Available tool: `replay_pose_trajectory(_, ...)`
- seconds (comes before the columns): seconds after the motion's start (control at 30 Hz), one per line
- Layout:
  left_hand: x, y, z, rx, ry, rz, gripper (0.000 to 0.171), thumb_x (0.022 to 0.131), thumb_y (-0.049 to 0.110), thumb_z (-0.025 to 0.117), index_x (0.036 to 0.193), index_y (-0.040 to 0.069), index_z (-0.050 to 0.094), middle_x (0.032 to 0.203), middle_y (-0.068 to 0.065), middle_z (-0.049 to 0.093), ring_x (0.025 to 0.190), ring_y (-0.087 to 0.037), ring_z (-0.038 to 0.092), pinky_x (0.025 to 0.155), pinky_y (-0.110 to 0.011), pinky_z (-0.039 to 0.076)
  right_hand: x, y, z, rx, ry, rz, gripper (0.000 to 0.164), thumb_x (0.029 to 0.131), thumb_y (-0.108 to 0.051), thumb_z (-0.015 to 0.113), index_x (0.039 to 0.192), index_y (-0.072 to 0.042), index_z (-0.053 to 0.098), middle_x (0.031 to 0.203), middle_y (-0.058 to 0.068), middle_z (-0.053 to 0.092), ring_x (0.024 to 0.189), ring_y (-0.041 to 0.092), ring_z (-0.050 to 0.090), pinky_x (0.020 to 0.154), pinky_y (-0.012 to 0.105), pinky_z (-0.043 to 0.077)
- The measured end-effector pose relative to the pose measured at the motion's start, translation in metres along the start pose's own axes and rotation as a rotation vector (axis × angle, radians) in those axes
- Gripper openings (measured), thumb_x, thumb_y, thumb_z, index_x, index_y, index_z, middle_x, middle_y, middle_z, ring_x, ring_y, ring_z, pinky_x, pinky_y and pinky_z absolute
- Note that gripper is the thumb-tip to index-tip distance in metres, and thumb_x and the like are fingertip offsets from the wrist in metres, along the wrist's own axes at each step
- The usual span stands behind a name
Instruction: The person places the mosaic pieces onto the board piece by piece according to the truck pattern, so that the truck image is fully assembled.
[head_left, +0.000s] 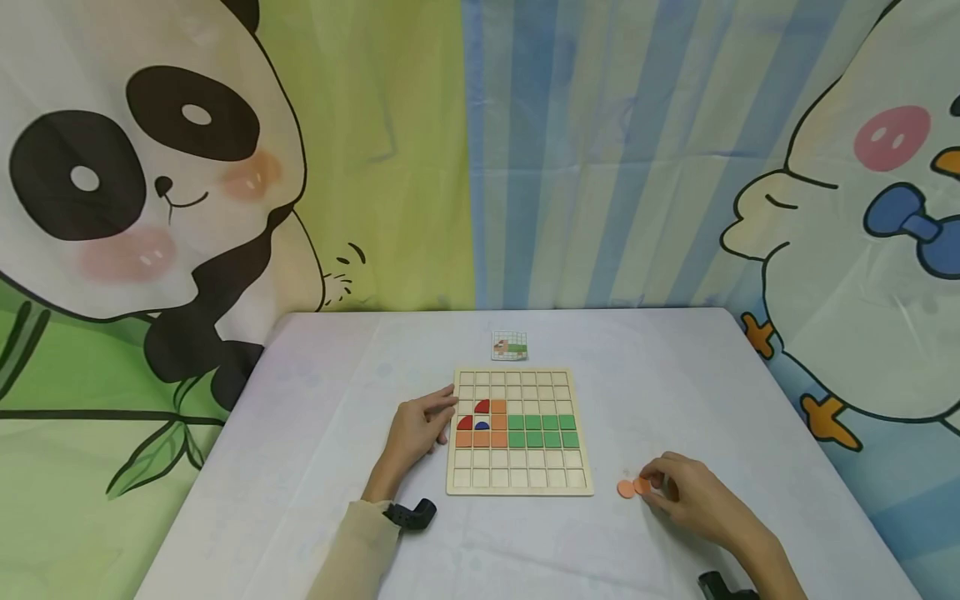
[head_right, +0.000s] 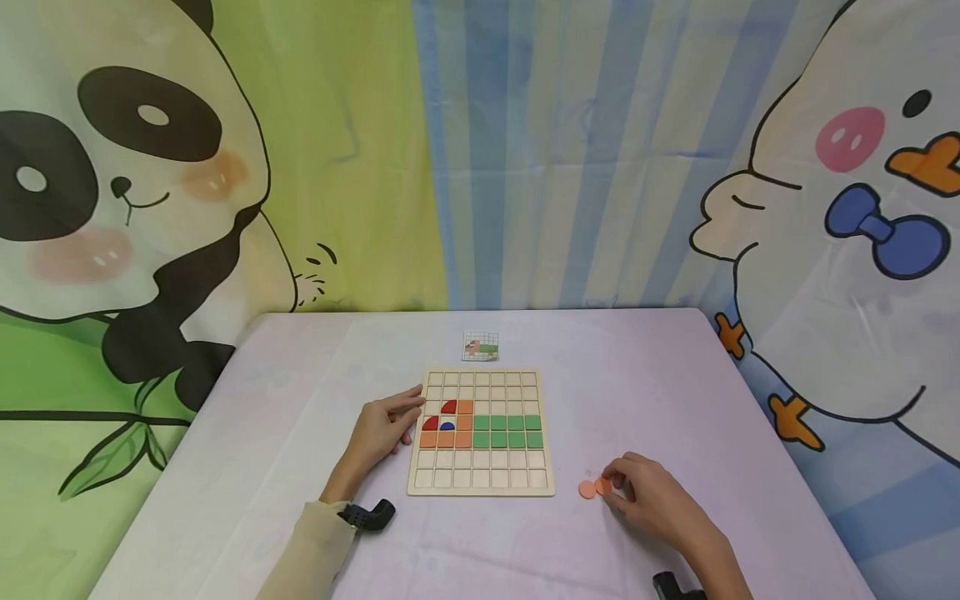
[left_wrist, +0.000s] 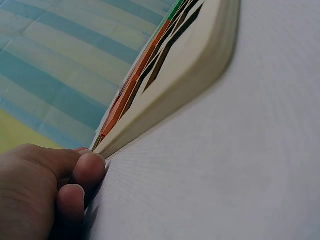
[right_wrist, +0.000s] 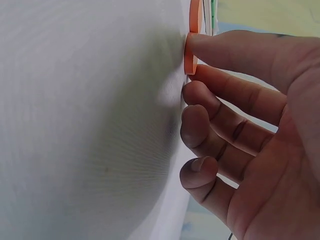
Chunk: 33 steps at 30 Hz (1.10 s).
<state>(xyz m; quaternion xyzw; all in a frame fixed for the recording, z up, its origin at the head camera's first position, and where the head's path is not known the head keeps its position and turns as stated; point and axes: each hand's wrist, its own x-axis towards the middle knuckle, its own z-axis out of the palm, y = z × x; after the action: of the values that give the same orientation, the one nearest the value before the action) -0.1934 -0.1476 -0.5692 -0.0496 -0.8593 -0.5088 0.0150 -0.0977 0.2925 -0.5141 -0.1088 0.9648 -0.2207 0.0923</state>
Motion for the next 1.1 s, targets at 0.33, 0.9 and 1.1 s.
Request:
replay_pose_trajectory(0.33,0.001,0.001,0.0,0.008,0.017,-0.001,0.028,0.103,0.019,0.071,0.13,0.015,0.077,0.149,0.007,0.066,0.043,-0.012,0.057,0.037,-0.025,0.046,0.001,-0.001,0.002,0.004,0.012,0.007,0.017,0.087,-0.017,0.087,0.1,-0.017,0.076,0.085,-0.01,0.06,0.072,0.003,0.047,0.061,0.02,0.045)
replay_pose_trajectory(0.9,0.0,-0.001,0.004,-0.018,0.031,-0.014,0.029,0.103,0.02,0.071,0.132,0.017,0.076,0.147,0.009,0.067,0.044,-0.013,0.059,0.038,-0.024,0.045,0.008,-0.009,0.002,-0.05,0.023,0.03,0.018,0.087,-0.019,0.087,0.1,-0.017,0.075,0.085,-0.01,0.06,0.073,0.005,0.048,0.061,0.02,0.045)
replay_pose_trajectory(1.1,0.0,0.001,0.004,-0.022,0.038,-0.024,0.029,0.103,0.019,0.071,0.131,0.017,0.077,0.147,0.008,0.068,0.044,-0.012,0.058,0.037,-0.024,0.045,0.011,-0.015,0.001,-0.036,0.048,-0.02,0.016,0.089,-0.019,0.086,0.099,-0.017,0.075,0.086,-0.01,0.061,0.072,0.004,0.047,0.061,0.02,0.045)
